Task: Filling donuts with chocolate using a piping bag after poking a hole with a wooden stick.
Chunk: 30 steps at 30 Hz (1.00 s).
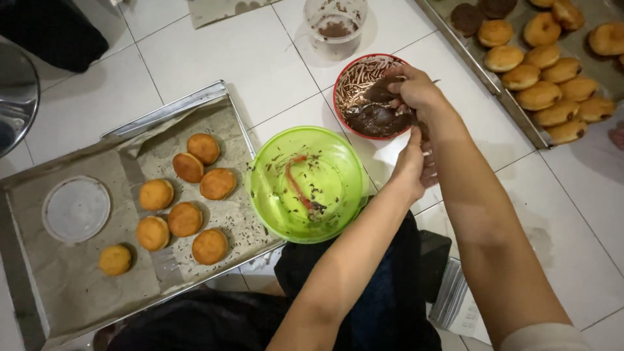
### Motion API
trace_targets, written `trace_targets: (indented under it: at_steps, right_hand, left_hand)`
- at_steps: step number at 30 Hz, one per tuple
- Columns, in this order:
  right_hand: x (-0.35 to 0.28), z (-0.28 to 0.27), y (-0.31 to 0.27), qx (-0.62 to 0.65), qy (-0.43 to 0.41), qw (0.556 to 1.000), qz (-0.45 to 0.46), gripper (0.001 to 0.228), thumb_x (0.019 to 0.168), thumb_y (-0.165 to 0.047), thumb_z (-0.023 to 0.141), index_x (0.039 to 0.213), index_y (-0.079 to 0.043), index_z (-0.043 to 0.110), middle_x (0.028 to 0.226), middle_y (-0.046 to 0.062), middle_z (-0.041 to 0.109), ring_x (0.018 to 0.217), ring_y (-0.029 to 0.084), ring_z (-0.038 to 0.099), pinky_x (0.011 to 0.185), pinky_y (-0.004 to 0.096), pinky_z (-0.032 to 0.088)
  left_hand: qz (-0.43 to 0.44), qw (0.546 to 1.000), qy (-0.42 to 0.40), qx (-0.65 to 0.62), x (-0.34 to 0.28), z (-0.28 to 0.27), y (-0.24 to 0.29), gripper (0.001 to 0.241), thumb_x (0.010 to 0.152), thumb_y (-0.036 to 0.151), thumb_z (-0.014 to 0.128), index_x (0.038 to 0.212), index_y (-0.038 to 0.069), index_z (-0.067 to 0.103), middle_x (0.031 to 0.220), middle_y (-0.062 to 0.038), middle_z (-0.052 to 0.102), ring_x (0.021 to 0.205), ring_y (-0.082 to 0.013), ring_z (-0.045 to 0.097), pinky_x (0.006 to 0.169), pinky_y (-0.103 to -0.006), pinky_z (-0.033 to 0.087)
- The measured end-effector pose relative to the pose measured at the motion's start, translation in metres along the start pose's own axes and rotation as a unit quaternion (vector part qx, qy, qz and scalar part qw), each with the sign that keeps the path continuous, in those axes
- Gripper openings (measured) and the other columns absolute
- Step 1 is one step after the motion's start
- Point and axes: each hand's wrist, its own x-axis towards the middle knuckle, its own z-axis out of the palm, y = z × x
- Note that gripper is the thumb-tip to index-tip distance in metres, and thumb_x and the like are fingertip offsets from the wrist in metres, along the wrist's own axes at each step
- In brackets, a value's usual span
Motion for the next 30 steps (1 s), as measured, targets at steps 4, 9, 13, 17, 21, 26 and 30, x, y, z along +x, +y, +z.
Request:
trace_targets:
  at_steps: [4,9,13,17,21,26,30]
  right_hand:
    - [-0.003,-0.003,0.028,0.024,-0.004,0.998,-0.066,0.049,0.096,0.001,0.051,0.139,-0.024,0.049,0.131,0.008,0.066,0.058,0.01,0.065,0.04,0.018,0.044]
    - [-0.019,-0.015,0.065,0.114,-0.007,0.968,-0.225,0.072,0.085,0.009,0.065,0.153,0.0,0.04,0.118,0.022,0.069,0.098,0.027,0.069,0.079,0.039,0.061]
    - [-0.009,-0.022,0.096,0.153,-0.023,0.97,-0.19,0.07,0.081,0.011,0.056,0.15,0.002,0.045,0.115,0.019,0.069,0.097,0.026,0.07,0.078,0.04,0.061]
    - [0.0,-0.03,0.114,0.172,-0.021,0.976,-0.128,0.06,0.076,0.004,0.055,0.135,-0.007,0.063,0.111,0.011,0.067,0.092,0.019,0.064,0.074,0.036,0.06]
    - [-0.021,-0.026,0.097,0.155,-0.025,0.984,-0.085,0.046,0.087,-0.028,0.079,0.126,-0.015,0.059,0.096,0.006,0.059,0.086,0.019,0.059,0.065,0.037,0.055]
    - [-0.028,-0.012,0.093,0.153,-0.011,0.986,-0.066,0.068,0.081,-0.042,0.093,0.127,-0.01,0.055,0.096,0.008,0.061,0.081,0.021,0.063,0.063,0.036,0.057]
    - [-0.021,0.001,0.104,0.308,0.001,0.951,-0.033,0.059,0.084,-0.031,0.09,0.128,-0.005,0.06,0.097,0.011,0.066,0.082,0.025,0.068,0.064,0.04,0.06]
  left_hand:
    - [-0.007,0.994,-0.025,-0.107,0.06,-0.01,-0.004,0.058,0.107,0.073,0.037,0.07,0.029,0.049,0.063,0.009,0.052,0.059,-0.0123,0.047,0.07,-0.0344,0.041]
    - [0.035,0.964,-0.002,-0.265,0.084,-0.022,0.019,0.047,0.109,0.06,0.036,0.119,0.017,0.052,0.105,0.001,0.067,0.103,-0.0248,0.064,0.094,-0.0495,0.052]
    - [0.091,0.945,0.092,-0.299,0.114,-0.032,0.022,0.044,0.106,0.046,0.054,0.133,0.012,0.049,0.111,-0.012,0.062,0.105,-0.0364,0.063,0.096,-0.0603,0.054]
    - [0.163,0.959,0.096,-0.209,0.075,-0.022,0.031,0.047,0.106,0.043,0.055,0.141,0.015,0.044,0.133,-0.01,0.05,0.125,-0.0304,0.052,0.106,-0.0577,0.044]
    - [0.226,0.966,0.094,-0.085,0.058,-0.018,0.029,0.057,0.108,0.041,0.049,0.153,0.008,0.036,0.148,-0.02,0.045,0.142,-0.038,0.041,0.114,-0.062,0.036]
    - [0.258,0.959,0.116,0.026,0.022,-0.018,0.025,0.065,0.106,0.045,0.045,0.151,-0.002,0.041,0.156,-0.028,0.042,0.149,-0.0385,0.035,0.122,-0.0529,0.031]
    - [0.324,0.938,0.101,0.07,-0.003,-0.008,0.036,0.063,0.108,0.039,0.044,0.149,-0.008,0.042,0.157,-0.03,0.04,0.151,-0.0399,0.031,0.125,-0.0528,0.025]
